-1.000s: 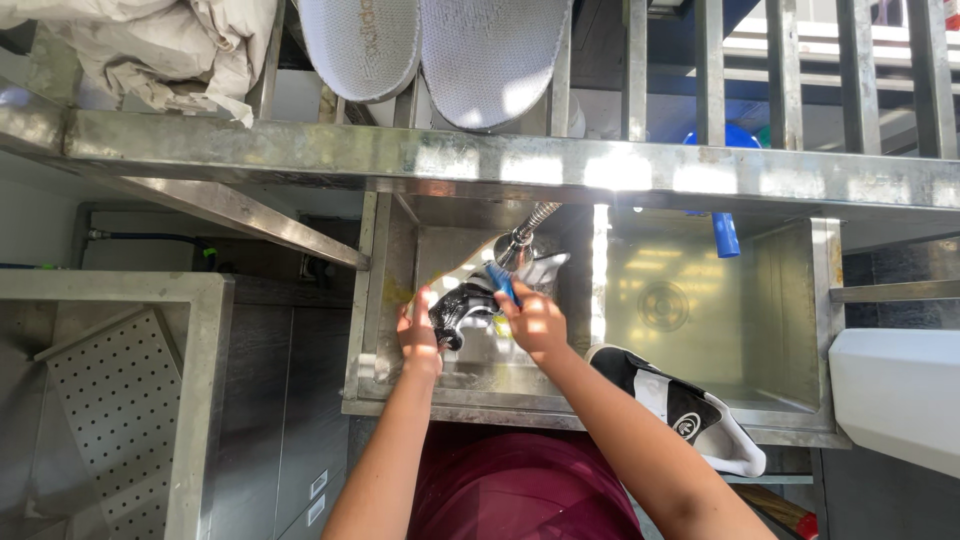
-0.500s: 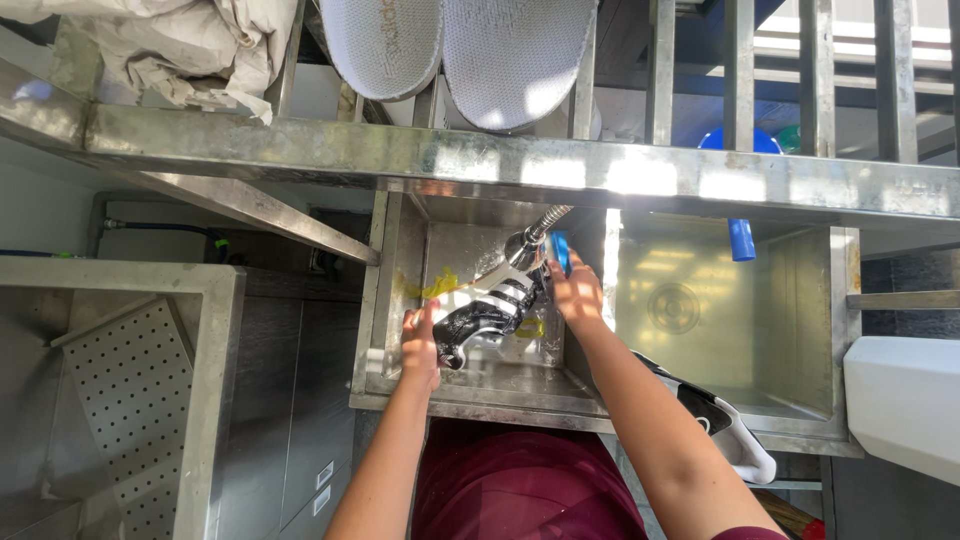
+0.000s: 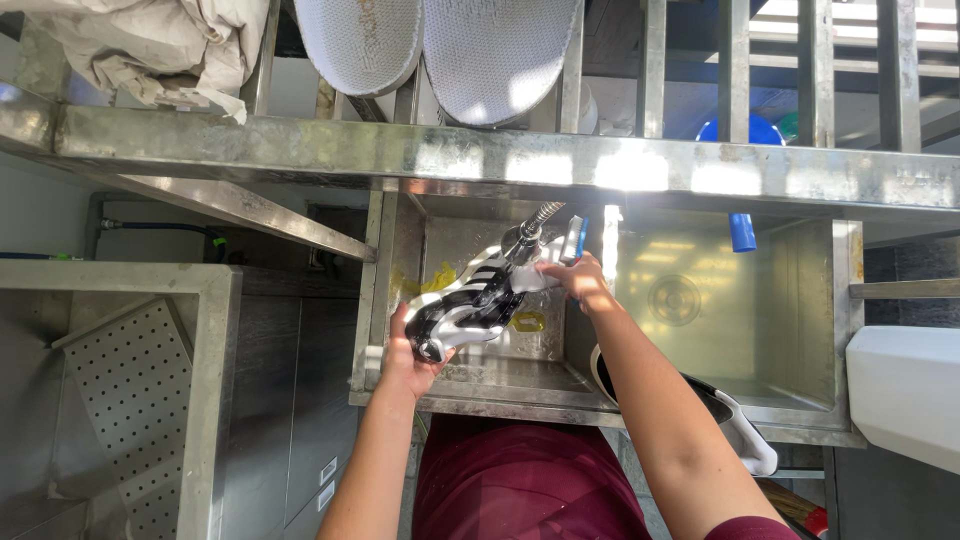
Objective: The person washes a pair of black and white sneakers in a stainless steel sink. They rinse the shoes under running water, scrub them with a brush, and then place them on a metal drying rack.
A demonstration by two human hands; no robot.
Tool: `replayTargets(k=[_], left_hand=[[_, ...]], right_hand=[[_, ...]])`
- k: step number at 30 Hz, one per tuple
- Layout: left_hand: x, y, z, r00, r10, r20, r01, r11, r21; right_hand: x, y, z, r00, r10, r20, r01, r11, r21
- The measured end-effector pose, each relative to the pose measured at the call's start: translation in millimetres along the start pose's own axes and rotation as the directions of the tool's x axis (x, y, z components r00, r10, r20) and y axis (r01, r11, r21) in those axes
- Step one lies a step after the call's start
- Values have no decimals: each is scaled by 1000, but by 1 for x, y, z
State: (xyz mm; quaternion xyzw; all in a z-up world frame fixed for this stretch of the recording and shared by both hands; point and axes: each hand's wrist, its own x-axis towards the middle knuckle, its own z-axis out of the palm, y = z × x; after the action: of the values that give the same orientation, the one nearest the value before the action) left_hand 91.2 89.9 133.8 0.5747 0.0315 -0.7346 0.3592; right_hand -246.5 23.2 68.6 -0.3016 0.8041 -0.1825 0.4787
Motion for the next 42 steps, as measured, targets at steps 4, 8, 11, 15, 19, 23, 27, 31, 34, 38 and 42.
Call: replayTargets(k=[4, 8, 11, 15, 19, 23, 27, 31, 34, 38, 42], left_hand=[[8, -4, 2, 993, -65, -96, 59, 996, -65], [39, -28, 8, 971, -165, -174, 118, 961, -251], [75, -50, 5, 986, -150, -74, 120, 942, -312], [106, -65, 2, 971, -16, -240, -39, 973, -226], [85, -78, 32, 737, 648, -194, -346, 608, 714], [63, -68, 80, 265, 604, 752, -645, -469, 604], [100, -74, 108, 713, 446, 542, -684, 272, 676], [150, -74, 93, 754, 458, 470, -614, 745, 259], [166, -82, 84, 892, 209, 401, -191, 978, -84], [147, -70, 101, 820, 212, 532, -80, 962, -260], [116, -46, 114, 879, 53, 474, 117, 939, -323]], right_hand=[[-29, -20, -6, 989, -51, 135, 24, 981, 190], [-54, -42, 0, 979, -93, 180, 24, 937, 350], [-63, -46, 12, 972, -142, 185, 49, 900, 434], [-64, -45, 23, 982, -100, 160, 2, 852, 523], [-66, -40, 21, 955, -26, 295, -173, 759, 628], [-77, -46, 20, 934, -74, 348, -169, 768, 618], [-81, -32, 9, 895, -81, 440, -183, 832, 524], [-46, -17, -3, 964, 10, 266, -110, 926, 362], [-26, 18, 8, 995, -87, 41, 86, 996, 36], [-39, 32, 48, 742, -654, -147, 533, 709, -462], [-83, 14, 87, 877, -422, -229, 389, 904, -176]])
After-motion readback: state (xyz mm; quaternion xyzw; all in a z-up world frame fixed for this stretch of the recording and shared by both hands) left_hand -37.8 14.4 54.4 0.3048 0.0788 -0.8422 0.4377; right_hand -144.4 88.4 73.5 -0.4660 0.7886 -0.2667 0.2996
